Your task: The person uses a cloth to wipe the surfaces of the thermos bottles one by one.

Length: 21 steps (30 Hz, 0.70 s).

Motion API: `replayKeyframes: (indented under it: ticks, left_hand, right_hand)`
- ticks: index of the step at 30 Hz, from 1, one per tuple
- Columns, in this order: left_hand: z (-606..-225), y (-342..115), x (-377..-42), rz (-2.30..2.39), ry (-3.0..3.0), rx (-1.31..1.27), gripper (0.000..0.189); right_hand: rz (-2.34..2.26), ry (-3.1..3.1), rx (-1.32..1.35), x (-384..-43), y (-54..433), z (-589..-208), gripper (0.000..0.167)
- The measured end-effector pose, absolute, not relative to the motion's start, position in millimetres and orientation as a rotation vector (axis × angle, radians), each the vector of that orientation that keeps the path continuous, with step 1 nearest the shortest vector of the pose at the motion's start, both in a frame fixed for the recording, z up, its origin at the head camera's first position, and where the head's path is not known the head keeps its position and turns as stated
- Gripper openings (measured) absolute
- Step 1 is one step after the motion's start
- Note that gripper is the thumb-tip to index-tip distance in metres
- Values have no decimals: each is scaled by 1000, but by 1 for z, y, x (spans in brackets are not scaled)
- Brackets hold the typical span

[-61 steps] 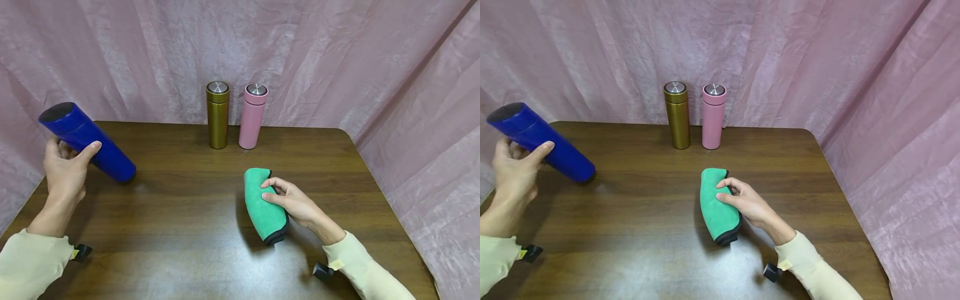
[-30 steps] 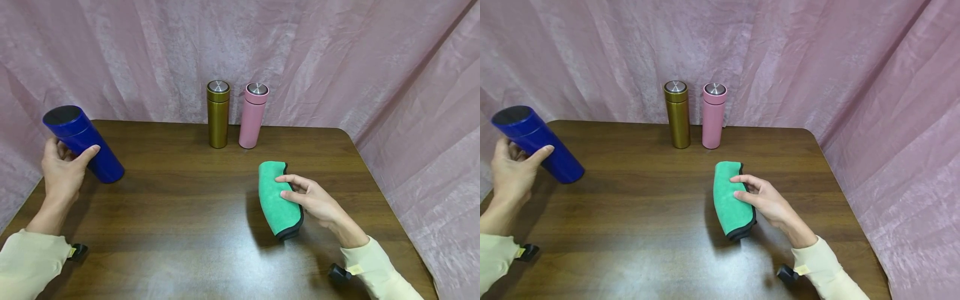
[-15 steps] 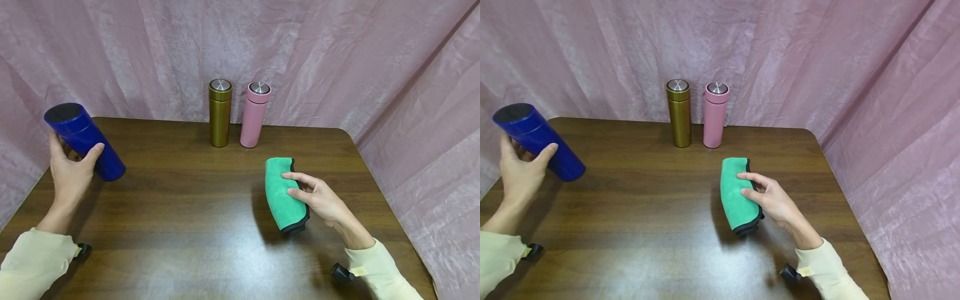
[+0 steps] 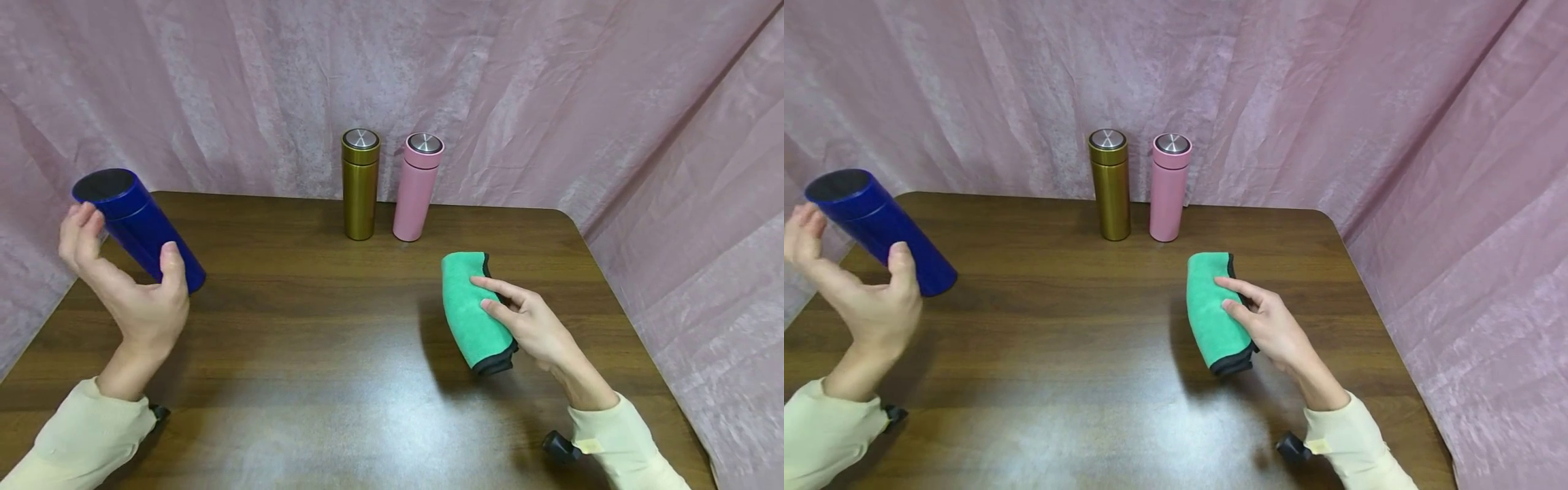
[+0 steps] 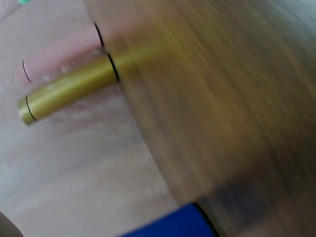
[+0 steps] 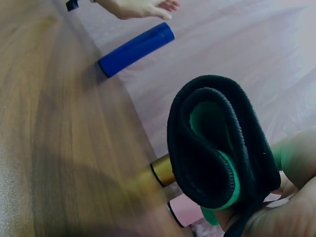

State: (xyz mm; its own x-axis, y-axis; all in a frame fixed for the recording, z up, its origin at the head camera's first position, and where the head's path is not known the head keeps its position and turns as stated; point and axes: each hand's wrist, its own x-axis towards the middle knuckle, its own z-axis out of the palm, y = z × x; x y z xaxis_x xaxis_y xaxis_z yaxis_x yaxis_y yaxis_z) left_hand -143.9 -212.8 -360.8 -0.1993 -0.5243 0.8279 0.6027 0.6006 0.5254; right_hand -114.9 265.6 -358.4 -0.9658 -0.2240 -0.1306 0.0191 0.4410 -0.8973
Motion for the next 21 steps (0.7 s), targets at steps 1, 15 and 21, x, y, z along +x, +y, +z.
replayKeyframes:
  ticks: [1,15,21]
  left_hand:
    - [-360,-207,-144,-1019,-1445,-95,62]
    - [-361,-152,-175,-1199,-1851,-327,58]
    - [-369,-136,-208,-1398,-2039,-277,60]
  right_hand:
    - [-1540,2464,-170,-115,266,-358,44]
    - [-1812,2291,-42,-122,272,-357,46]
    - [-1792,2317,-27,-124,274,-359,50]
